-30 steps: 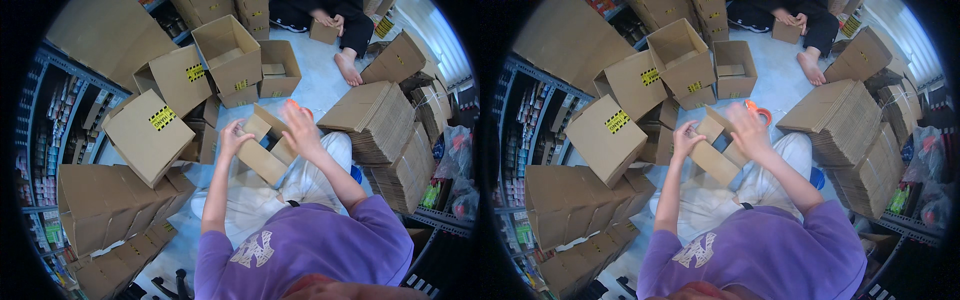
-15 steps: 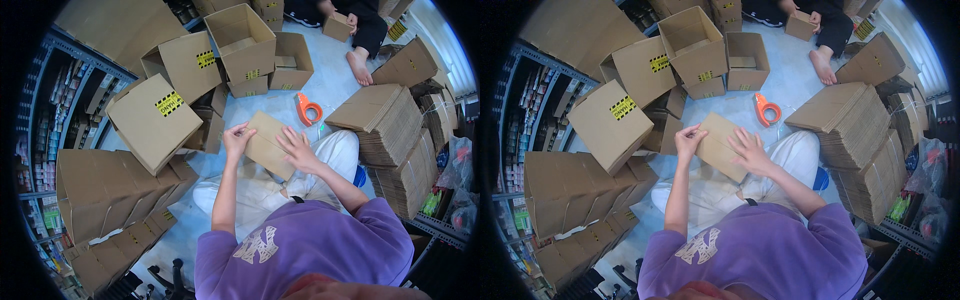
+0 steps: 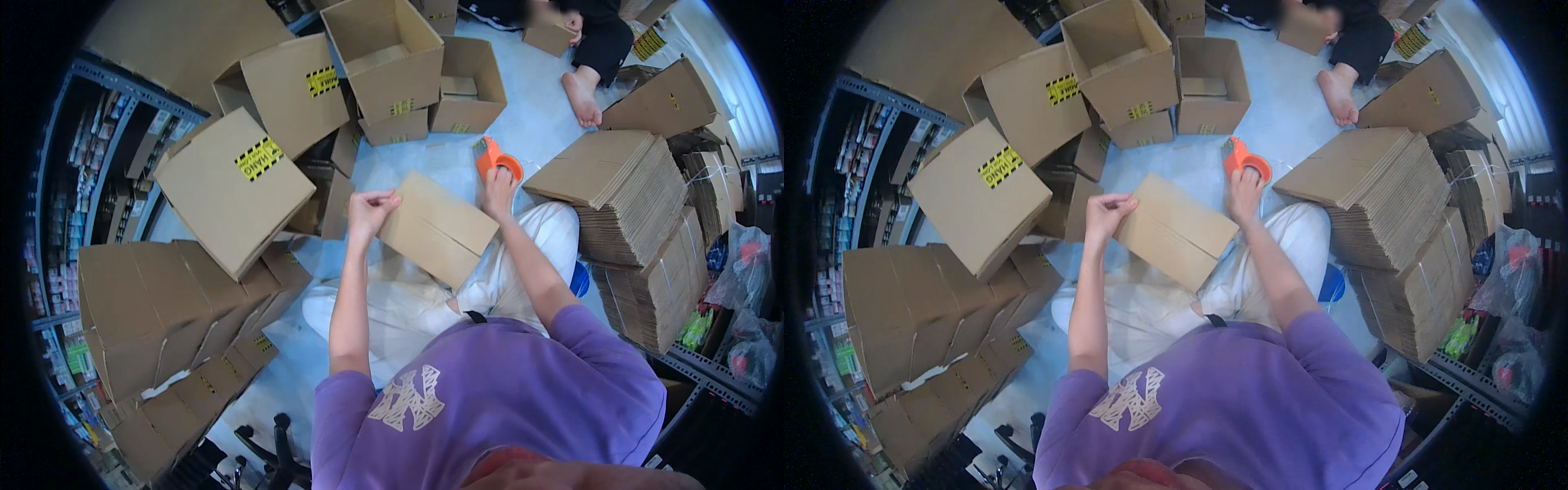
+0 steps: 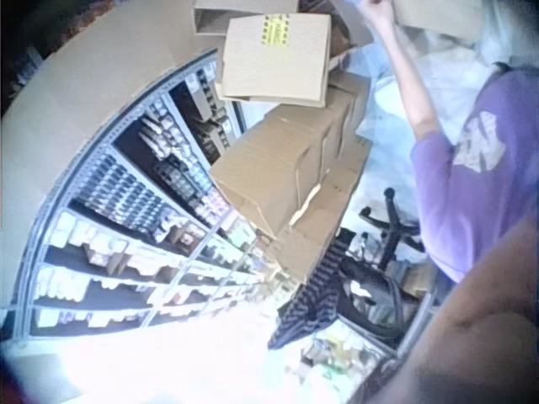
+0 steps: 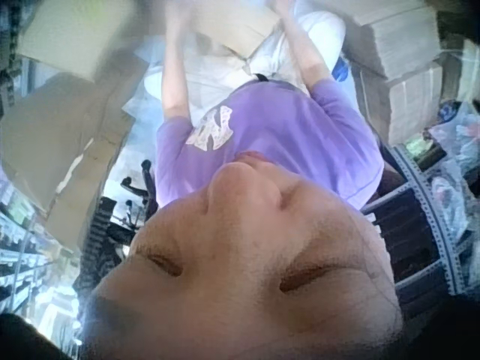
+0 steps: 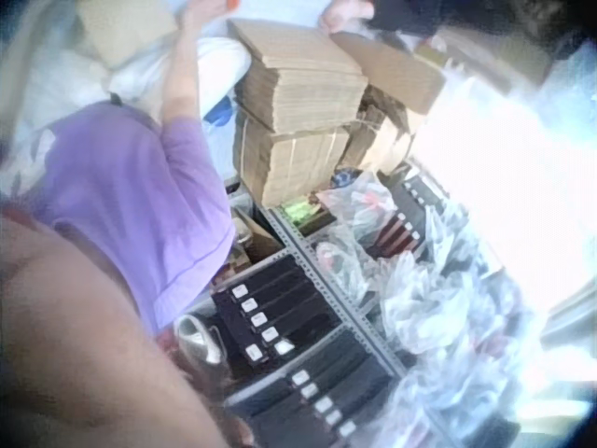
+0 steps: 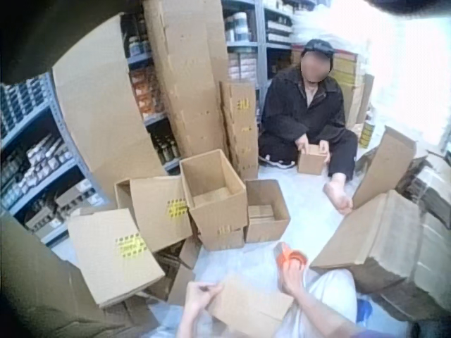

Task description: The person assembles flat cardboard sheets into small boxes by folding the flaps and securing them with yellow tape using a handheld tape dispenser. They repeat this process for multiple boxes, stacking the finished ones nearby.

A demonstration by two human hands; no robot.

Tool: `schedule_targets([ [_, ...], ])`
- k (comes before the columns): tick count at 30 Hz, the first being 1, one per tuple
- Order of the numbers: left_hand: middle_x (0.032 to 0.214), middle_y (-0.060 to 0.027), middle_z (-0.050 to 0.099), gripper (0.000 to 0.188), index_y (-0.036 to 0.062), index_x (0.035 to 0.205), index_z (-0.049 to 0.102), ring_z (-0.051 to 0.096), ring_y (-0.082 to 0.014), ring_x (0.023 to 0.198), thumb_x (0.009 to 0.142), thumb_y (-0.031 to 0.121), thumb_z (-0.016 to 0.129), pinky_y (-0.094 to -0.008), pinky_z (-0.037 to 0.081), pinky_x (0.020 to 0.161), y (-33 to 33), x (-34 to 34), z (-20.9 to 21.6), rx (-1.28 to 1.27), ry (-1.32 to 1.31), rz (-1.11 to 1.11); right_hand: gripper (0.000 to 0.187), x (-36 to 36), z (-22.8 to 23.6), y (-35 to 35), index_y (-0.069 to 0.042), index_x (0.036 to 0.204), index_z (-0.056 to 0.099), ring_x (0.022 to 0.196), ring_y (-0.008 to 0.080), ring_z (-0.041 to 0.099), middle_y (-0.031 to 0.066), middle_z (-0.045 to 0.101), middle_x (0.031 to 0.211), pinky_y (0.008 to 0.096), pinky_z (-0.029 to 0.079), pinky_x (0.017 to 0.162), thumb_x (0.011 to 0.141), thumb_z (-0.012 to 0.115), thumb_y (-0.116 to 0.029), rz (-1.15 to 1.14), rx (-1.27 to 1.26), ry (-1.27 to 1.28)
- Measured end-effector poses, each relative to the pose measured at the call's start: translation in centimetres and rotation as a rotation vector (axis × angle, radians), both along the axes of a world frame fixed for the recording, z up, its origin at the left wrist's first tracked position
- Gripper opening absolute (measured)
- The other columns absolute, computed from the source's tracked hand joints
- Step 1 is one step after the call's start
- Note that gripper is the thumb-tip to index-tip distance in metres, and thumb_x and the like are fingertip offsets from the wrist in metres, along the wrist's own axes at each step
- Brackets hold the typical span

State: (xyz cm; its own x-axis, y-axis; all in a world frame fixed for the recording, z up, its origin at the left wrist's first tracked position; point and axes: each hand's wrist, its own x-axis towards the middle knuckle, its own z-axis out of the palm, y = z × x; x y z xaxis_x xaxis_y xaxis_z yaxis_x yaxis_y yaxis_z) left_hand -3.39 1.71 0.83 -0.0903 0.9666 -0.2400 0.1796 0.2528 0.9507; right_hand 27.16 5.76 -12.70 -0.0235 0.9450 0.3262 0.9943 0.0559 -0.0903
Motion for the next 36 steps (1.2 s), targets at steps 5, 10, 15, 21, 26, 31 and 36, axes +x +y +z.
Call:
schedule_targets([
  [5, 0.075, -0.0088, 0.071, 0.027, -0.0013, 0.095, 0.073, 0.063, -0.0094, 0.065, 0.071, 0.008, 0.080, -0.0230, 0.050, 0.062, -0.2, -0.4, -0.2, -0.032, 0.037, 0.014, 0.044, -0.2, 15.7, -1.7, -0.003, 0.108, 0.051, 0.098, 0.0274, 0.060, 0.0129, 0.059, 0.102, 0.0371, 0.045, 0.092, 0.067, 0.067, -0.003, 0.065, -0.275, 0.766],
  [10, 0.085, -0.0048, 0.071, 0.031, 0.0063, 0.097, 0.074, 0.064, -0.0115, 0.069, 0.067, 0.011, 0.082, -0.0263, 0.051, 0.066, -0.2, -0.6, -0.5, 0.101, 0.231, -0.030, 0.062, -2.2, 22.9, -8.0, -0.009, 0.125, 0.058, 0.096, 0.0206, 0.061, 0.0108, 0.061, 0.099, 0.0312, 0.049, 0.081, 0.064, 0.068, -0.001, 0.548, -0.147, 1.046],
  [15, 0.091, -0.0053, 0.070, 0.048, 0.0116, 0.113, 0.069, 0.064, -0.0142, 0.069, 0.067, 0.011, 0.082, -0.0304, 0.052, 0.068, -0.2, 0.7, 0.9, 0.099, 0.303, 0.045, 0.056, -4.6, 18.6, -10.9, -0.013, 0.117, 0.067, 0.068, 0.0201, 0.053, 0.0081, 0.052, 0.081, 0.0294, 0.045, 0.060, 0.061, 0.075, -0.005, 0.669, -0.039, 0.793],
  [21, 0.082, -0.0064, 0.071, 0.023, -0.0015, 0.096, 0.072, 0.062, -0.0112, 0.069, 0.082, 0.017, 0.075, -0.0279, 0.049, 0.067, -3.2, 0.6, 3.8, -0.122, -0.269, 0.025, 0.058, -4.2, 16.3, -11.5, -0.013, 0.112, 0.070, 0.065, 0.0215, 0.048, 0.0084, 0.056, 0.081, 0.0299, 0.041, 0.054, 0.056, 0.083, -0.009, 0.733, -0.036, 0.706],
  [26, 0.075, -0.0041, 0.070, 0.026, -0.0031, 0.092, 0.073, 0.057, -0.0083, 0.059, 0.086, 0.022, 0.071, -0.0267, 0.046, 0.055, -2.8, 1.3, 4.9, -0.212, -0.349, -0.035, 0.060, -4.7, 17.5, -11.1, -0.014, 0.115, 0.069, 0.066, 0.0220, 0.050, 0.0085, 0.056, 0.080, 0.0309, 0.043, 0.056, 0.058, 0.085, -0.013, 0.743, -0.121, 0.636],
  [31, 0.070, -0.0039, 0.070, 0.020, 0.0002, 0.085, 0.075, 0.060, -0.0082, 0.060, 0.082, 0.020, 0.074, -0.0263, 0.047, 0.056, 0.2, -0.6, 0.3, -0.098, 0.015, 0.072, 0.056, -6.8, 22.0, -9.9, -0.015, 0.118, 0.068, 0.067, 0.0233, 0.053, 0.0112, 0.056, 0.079, 0.0334, 0.047, 0.061, 0.064, 0.083, -0.017, 0.680, -0.281, 0.579],
  [36, 0.067, -0.0061, 0.069, 0.020, 0.0002, 0.083, 0.075, 0.063, -0.0115, 0.058, 0.079, 0.020, 0.076, -0.0268, 0.049, 0.056, 2.0, -1.5, -2.2, -0.062, 0.277, 0.141, 0.045, -9.3, 23.5, -7.2, -0.019, 0.118, 0.067, 0.072, 0.0316, 0.060, 0.0163, 0.057, 0.082, 0.0410, 0.052, 0.066, 0.074, 0.074, -0.028, 0.660, -0.410, 0.481],
])
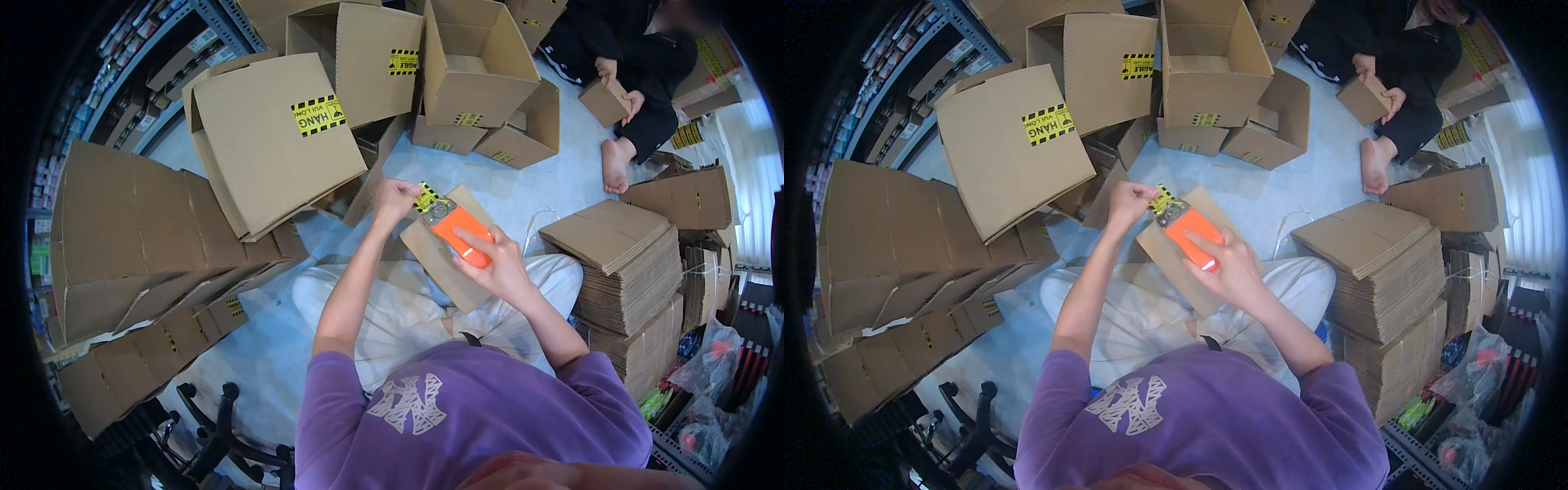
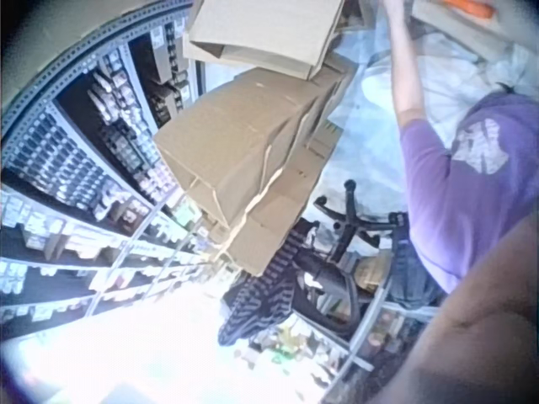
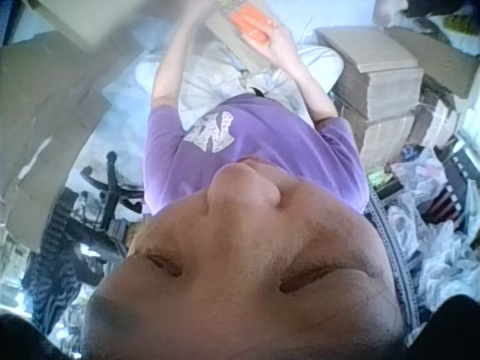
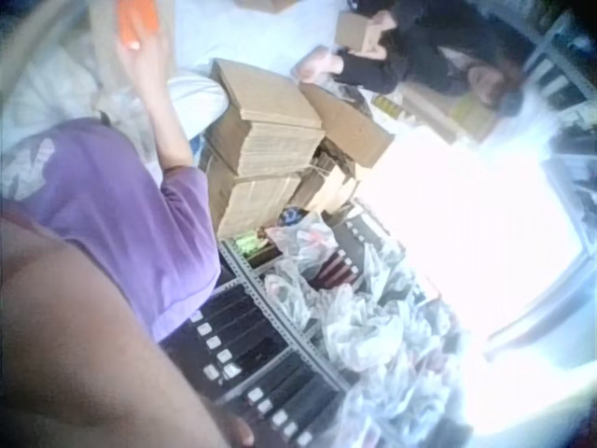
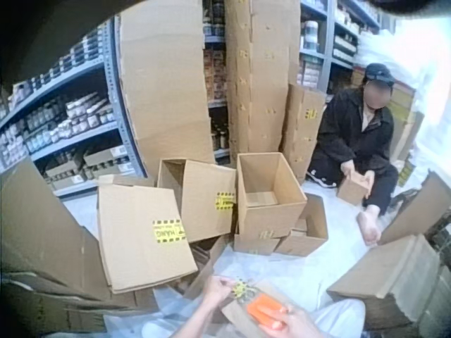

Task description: The person assembles flat cardboard sheets into small boxes by folding the flaps and securing them with yellow tape using a handheld tape dispenser. They repeat this process for multiple boxes, stacking the finished ones nearby.

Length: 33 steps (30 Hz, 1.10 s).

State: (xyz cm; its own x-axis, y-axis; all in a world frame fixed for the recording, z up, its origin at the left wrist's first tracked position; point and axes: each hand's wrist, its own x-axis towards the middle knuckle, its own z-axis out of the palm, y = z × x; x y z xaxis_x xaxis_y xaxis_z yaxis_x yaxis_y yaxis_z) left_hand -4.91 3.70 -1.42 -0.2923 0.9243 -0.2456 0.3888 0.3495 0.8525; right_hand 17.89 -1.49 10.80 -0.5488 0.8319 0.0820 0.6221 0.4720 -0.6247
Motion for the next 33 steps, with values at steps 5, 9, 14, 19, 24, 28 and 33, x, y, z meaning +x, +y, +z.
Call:
schedule_targets([
  [5, 0.067, -0.0071, 0.069, 0.022, -0.0003, 0.081, 0.075, 0.062, -0.0126, 0.059, 0.078, 0.021, 0.077, -0.0281, 0.049, 0.058, -0.2, 0.3, -5.4, -0.104, -0.229, -0.012, 0.040, -0.9, 2.3, 1.1, -0.016, 0.115, 0.066, 0.075, 0.0389, 0.064, 0.0221, 0.064, 0.080, 0.0471, 0.054, 0.069, 0.077, 0.068, -0.027, 0.082, -0.019, -0.142],
  [9, 0.083, -0.0161, 0.070, 0.030, 0.0009, 0.080, 0.074, 0.067, -0.0221, 0.078, 0.074, 0.030, 0.080, -0.0326, 0.052, 0.071, -0.4, 0.0, -7.0, -0.070, -0.153, -0.089, 0.041, 5.5, 4.3, -3.0, -0.013, 0.114, 0.067, 0.071, 0.0380, 0.063, 0.0222, 0.064, 0.077, 0.0451, 0.054, 0.066, 0.075, 0.069, -0.025, 0.114, -0.130, -0.255],
  [14, 0.114, -0.0249, 0.059, 0.060, 0.0082, 0.126, 0.056, 0.063, -0.0344, 0.099, 0.079, 0.041, 0.072, -0.0419, 0.051, 0.083, -0.3, 2.1, -3.6, -0.016, 0.442, -0.138, 0.038, 7.6, 4.0, -5.0, -0.010, 0.108, 0.070, 0.069, 0.0361, 0.062, 0.0222, 0.061, 0.074, 0.0433, 0.052, 0.064, 0.073, 0.072, -0.023, 0.012, -0.154, -0.229],
  [19, 0.108, -0.0271, 0.058, 0.059, 0.0138, 0.143, 0.037, 0.064, -0.0397, 0.089, 0.095, 0.048, 0.041, -0.0494, 0.052, 0.074, -2.2, 11.4, 2.0, -0.011, 0.755, -0.266, 0.038, 9.2, 4.7, -6.1, -0.011, 0.109, 0.070, 0.069, 0.0363, 0.062, 0.0210, 0.061, 0.073, 0.0438, 0.053, 0.064, 0.073, 0.071, -0.022, -0.030, -0.189, -0.215],
  [24, 0.103, -0.0249, 0.060, 0.054, 0.0194, 0.145, 0.036, 0.065, -0.0407, 0.082, 0.098, 0.047, 0.036, -0.0500, 0.051, 0.074, -2.4, 10.7, 2.5, -0.016, 0.708, -0.194, 0.038, 15.6, 4.3, -11.4, -0.011, 0.110, 0.070, 0.068, 0.0364, 0.062, 0.0220, 0.062, 0.076, 0.0436, 0.053, 0.066, 0.074, 0.070, -0.021, -0.046, -0.356, -0.383],
  [28, 0.126, -0.0246, 0.049, 0.064, 0.0167, 0.148, 0.030, 0.051, -0.0425, 0.113, 0.095, 0.049, 0.042, -0.0553, 0.042, 0.092, -2.8, 11.0, 4.5, 0.049, 0.753, -0.280, 0.036, 13.5, -0.8, -10.2, -0.013, 0.109, 0.070, 0.071, 0.0361, 0.063, 0.0215, 0.065, 0.079, 0.0442, 0.055, 0.067, 0.074, 0.068, -0.024, -0.074, -0.219, -0.258],
  [33, 0.155, -0.0231, 0.013, 0.077, 0.0230, 0.150, 0.028, 0.009, -0.0496, 0.141, 0.084, 0.045, 0.063, -0.0668, 0.012, 0.109, -9.9, 15.4, 3.5, 0.240, 0.779, -0.574, 0.033, 10.2, -0.7, -5.4, -0.011, 0.102, 0.073, 0.075, 0.0309, 0.067, 0.0181, 0.069, 0.080, 0.0384, 0.054, 0.072, 0.073, 0.070, -0.026, -0.130, -0.432, -0.123],
])
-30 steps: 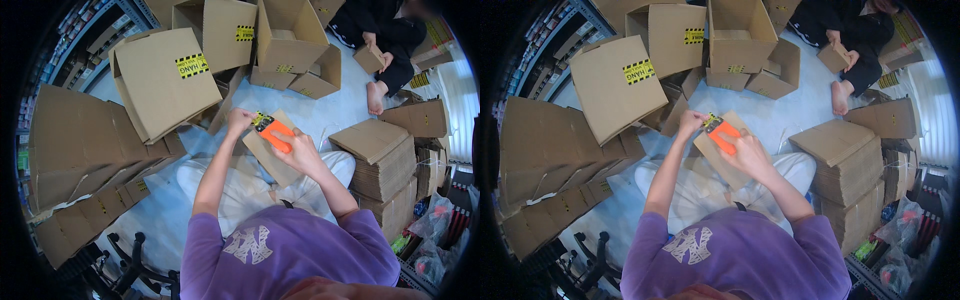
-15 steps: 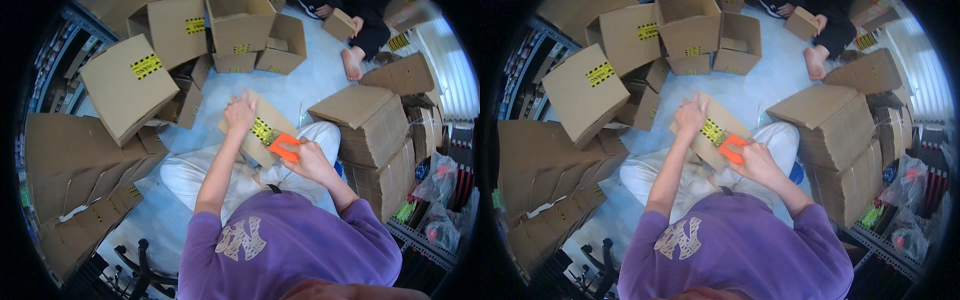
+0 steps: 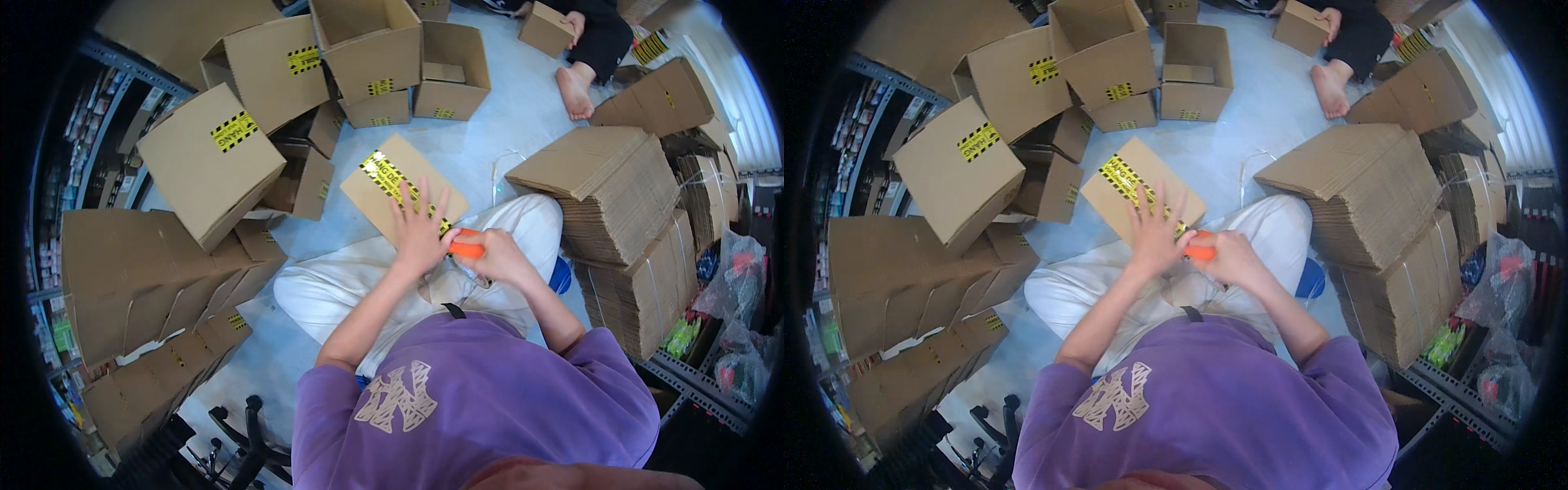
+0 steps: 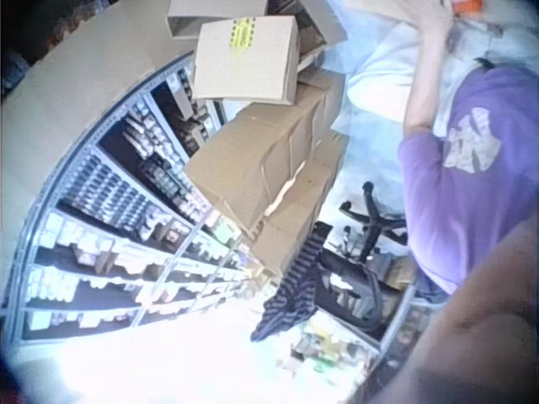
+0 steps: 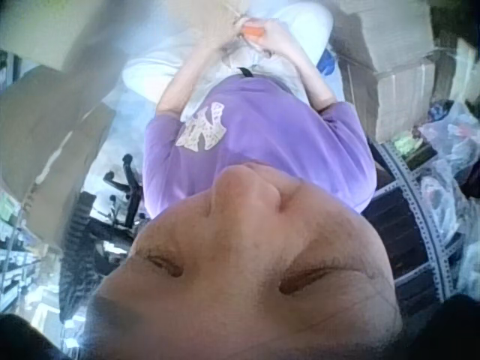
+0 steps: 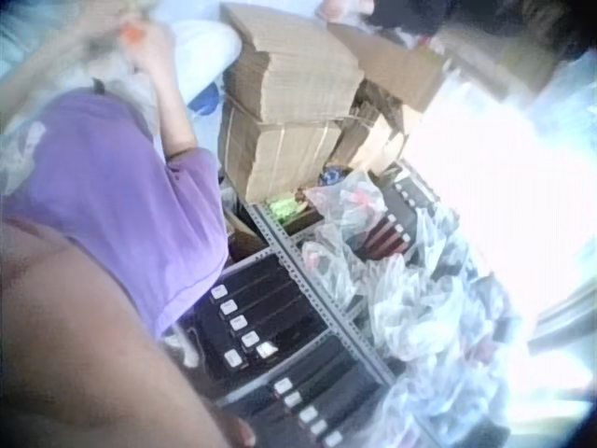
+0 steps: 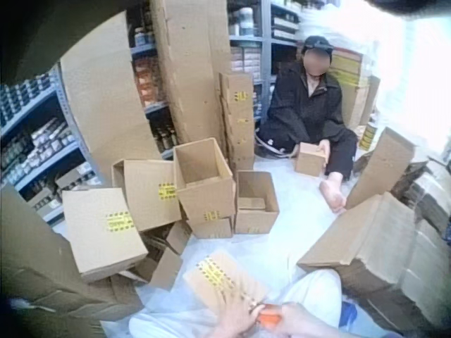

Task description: The person assembles flat cardboard sheets into small boxes by folding the flaps and securing them with yellow tape using a handheld tape dispenser. They repeat this process for multiple boxes, stacking the finished ones nearby.

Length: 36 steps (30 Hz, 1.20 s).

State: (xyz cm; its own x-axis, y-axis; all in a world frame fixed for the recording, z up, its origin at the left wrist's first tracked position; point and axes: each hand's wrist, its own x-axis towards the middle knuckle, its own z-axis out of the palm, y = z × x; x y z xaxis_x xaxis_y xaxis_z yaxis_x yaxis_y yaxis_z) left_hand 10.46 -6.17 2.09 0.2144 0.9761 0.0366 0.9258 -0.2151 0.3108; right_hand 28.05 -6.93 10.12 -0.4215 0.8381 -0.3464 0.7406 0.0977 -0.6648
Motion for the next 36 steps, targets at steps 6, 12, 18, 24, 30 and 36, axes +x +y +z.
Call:
schedule_targets([
  [6, 0.157, -0.0172, 0.016, 0.078, 0.0400, 0.146, 0.032, 0.015, -0.0464, 0.141, 0.079, 0.022, 0.067, -0.0639, 0.019, 0.109, 0.2, -1.9, -0.5, 0.090, 0.179, -0.127, 0.039, 4.6, -3.1, 1.8, -0.012, 0.107, 0.073, 0.076, 0.0233, 0.069, 0.0144, 0.072, 0.083, 0.0291, 0.052, 0.075, 0.071, 0.071, -0.029, -0.018, -0.345, 0.056],
  [12, 0.155, -0.0042, 0.028, 0.070, 0.0393, 0.140, 0.043, 0.023, -0.0305, 0.143, 0.077, 0.015, 0.065, -0.0560, 0.023, 0.112, 1.5, -14.9, 1.8, 0.082, 0.283, -0.804, 0.052, 6.1, 2.4, 0.9, -0.015, 0.110, 0.072, 0.063, 0.0189, 0.054, 0.0066, 0.055, 0.074, 0.0314, 0.044, 0.059, 0.058, 0.080, -0.013, 0.074, 0.269, 0.284],
  [18, 0.125, -0.0099, 0.060, 0.035, 0.0088, 0.125, 0.060, 0.052, -0.0222, 0.120, 0.091, 0.018, 0.061, -0.0389, 0.041, 0.098, 0.5, -11.7, 6.6, -0.471, -1.003, -0.246, 0.058, 3.6, 0.2, 1.4, -0.021, 0.107, 0.073, 0.062, 0.0146, 0.051, 0.0013, 0.052, 0.075, 0.0268, 0.042, 0.056, 0.052, 0.091, -0.018, 0.159, 0.639, 0.605],
  [24, 0.085, -0.0053, 0.071, 0.015, -0.0011, 0.096, 0.071, 0.063, -0.0076, 0.075, 0.089, 0.012, 0.067, -0.0232, 0.049, 0.069, 1.8, -7.3, 6.6, -0.507, -1.549, 0.329, 0.056, 0.9, -1.2, 3.1, -0.018, 0.107, 0.072, 0.064, 0.0161, 0.050, 0.0028, 0.052, 0.076, 0.0275, 0.042, 0.057, 0.055, 0.092, -0.021, 0.221, 0.604, 0.527],
  [30, 0.076, -0.0041, 0.070, 0.014, -0.0004, 0.087, 0.072, 0.061, -0.0080, 0.063, 0.088, 0.013, 0.067, -0.0230, 0.046, 0.056, 6.4, -14.4, 0.1, -0.242, -1.177, 0.651, 0.060, 1.7, 0.1, 1.9, -0.021, 0.115, 0.070, 0.064, 0.0178, 0.050, 0.0047, 0.049, 0.075, 0.0297, 0.043, 0.056, 0.058, 0.086, -0.016, 0.187, 0.387, 0.295],
  [36, 0.082, -0.0054, 0.073, 0.017, 0.0002, 0.089, 0.073, 0.067, -0.0114, 0.071, 0.084, 0.017, 0.071, -0.0255, 0.052, 0.066, 9.5, -18.5, -3.4, -0.080, -0.616, 0.645, 0.060, 2.6, -3.2, 1.9, -0.022, 0.118, 0.069, 0.062, 0.0186, 0.049, 0.0051, 0.045, 0.073, 0.0305, 0.045, 0.057, 0.060, 0.083, -0.014, 0.150, 0.316, 0.234],
])
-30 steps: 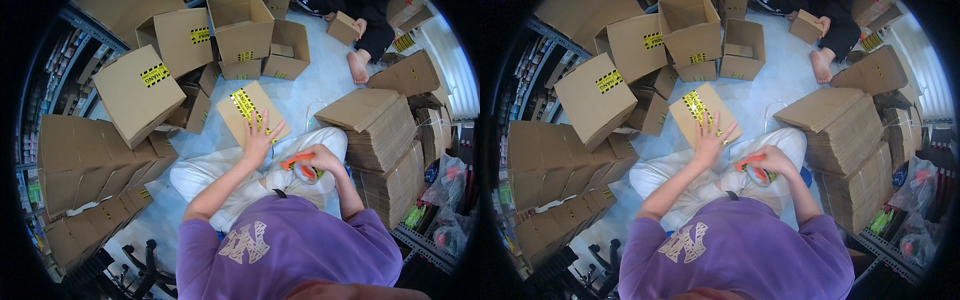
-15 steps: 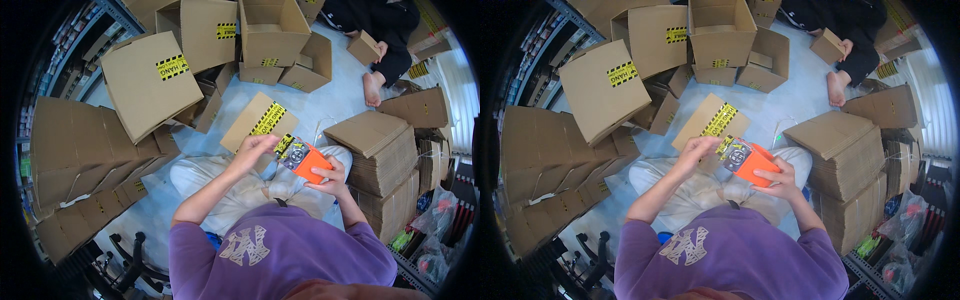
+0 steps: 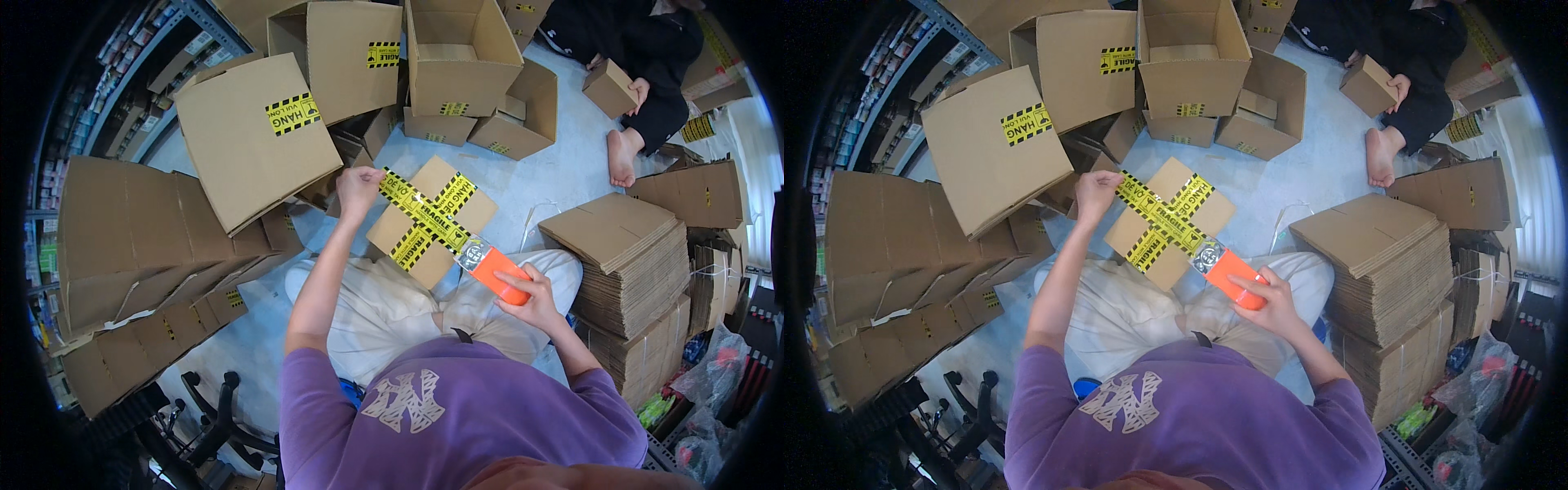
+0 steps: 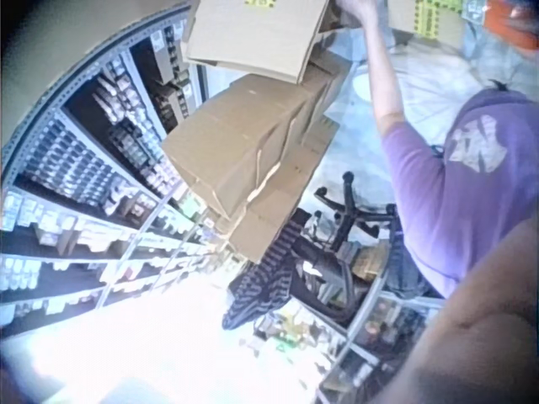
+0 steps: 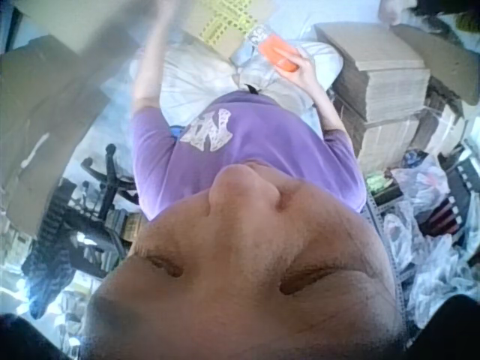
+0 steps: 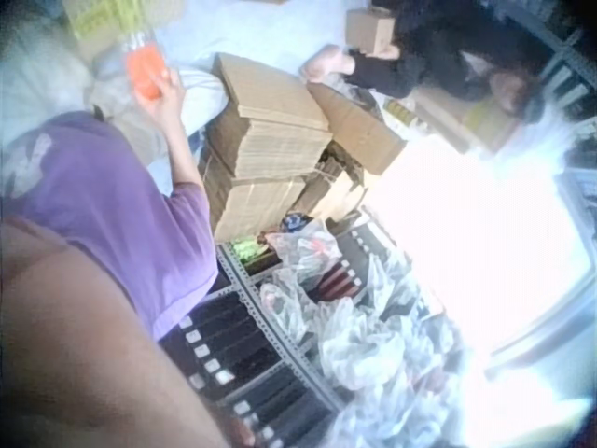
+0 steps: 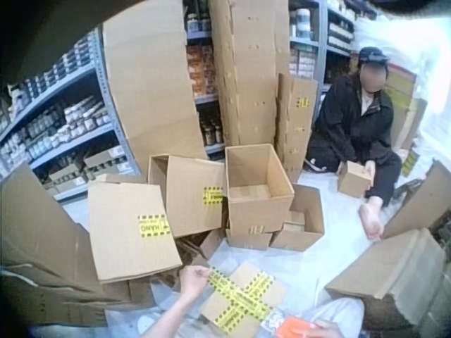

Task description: The person assembles flat cardboard sheets into small boxes by folding the flaps and securing them with yellow tape using a handheld tape dispenser. They repeat this process for multiple boxes, stacking the finished ones nearby.

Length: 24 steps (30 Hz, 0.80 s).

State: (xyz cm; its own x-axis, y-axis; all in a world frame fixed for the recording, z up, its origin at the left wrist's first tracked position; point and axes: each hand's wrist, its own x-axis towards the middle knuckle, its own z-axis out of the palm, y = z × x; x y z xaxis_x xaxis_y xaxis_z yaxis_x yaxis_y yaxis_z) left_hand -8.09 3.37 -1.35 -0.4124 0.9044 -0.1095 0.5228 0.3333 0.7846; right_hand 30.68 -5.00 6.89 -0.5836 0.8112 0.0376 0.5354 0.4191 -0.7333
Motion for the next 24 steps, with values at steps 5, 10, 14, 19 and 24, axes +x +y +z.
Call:
schedule_targets([
  [5, 0.102, -0.0137, 0.071, 0.045, 0.0079, 0.107, 0.071, 0.069, -0.0250, 0.093, 0.070, 0.030, 0.082, -0.0342, 0.053, 0.083, -1.4, -0.3, -7.6, -0.211, -0.137, -0.133, 0.056, -0.6, -2.2, -0.6, -0.016, 0.114, 0.071, 0.066, 0.0198, 0.048, 0.0067, 0.047, 0.073, 0.0309, 0.043, 0.060, 0.060, 0.082, -0.012, -0.030, -0.007, 0.083],
  [10, 0.122, -0.0192, 0.060, 0.064, 0.0032, 0.136, 0.046, 0.057, -0.0345, 0.115, 0.081, 0.025, 0.070, -0.0409, 0.045, 0.097, 1.6, 1.4, 2.3, -0.363, 0.138, -0.326, 0.057, -0.6, -3.6, -0.6, -0.022, 0.117, 0.069, 0.066, 0.0220, 0.054, 0.0080, 0.051, 0.079, 0.0320, 0.048, 0.061, 0.062, 0.080, -0.011, -0.065, 0.061, 0.114],
  [14, 0.155, -0.0149, 0.021, 0.061, 0.0227, 0.144, 0.041, 0.018, -0.0378, 0.142, 0.088, 0.037, 0.059, -0.0606, 0.013, 0.111, -2.3, 10.8, 3.5, 0.133, 0.616, -0.491, 0.057, -1.2, -2.0, -0.9, -0.021, 0.116, 0.070, 0.063, 0.0224, 0.052, 0.0080, 0.048, 0.074, 0.0323, 0.047, 0.058, 0.061, 0.081, -0.011, -0.053, 0.064, 0.118],
  [19, 0.159, -0.0155, 0.007, 0.092, 0.0307, 0.148, 0.033, -0.003, -0.0424, 0.145, 0.071, 0.068, 0.064, -0.0697, 0.000, 0.107, -3.7, 11.9, 4.8, 0.071, 0.562, -0.602, 0.055, 2.3, -0.8, -2.6, -0.022, 0.117, 0.069, 0.062, 0.0278, 0.058, 0.0110, 0.053, 0.077, 0.0369, 0.052, 0.059, 0.064, 0.077, -0.012, -0.034, 0.008, -0.050],
  [24, 0.156, -0.0255, 0.004, 0.105, 0.0238, 0.152, 0.022, -0.004, -0.0519, 0.141, 0.064, 0.053, 0.072, -0.0722, 0.001, 0.105, -4.0, 13.1, 6.3, -0.043, 0.581, -0.605, 0.051, -2.7, 0.1, 0.1, -0.023, 0.114, 0.069, 0.075, 0.0363, 0.064, 0.0169, 0.062, 0.088, 0.0431, 0.055, 0.068, 0.063, 0.073, -0.019, -0.014, -0.072, -0.265],
])
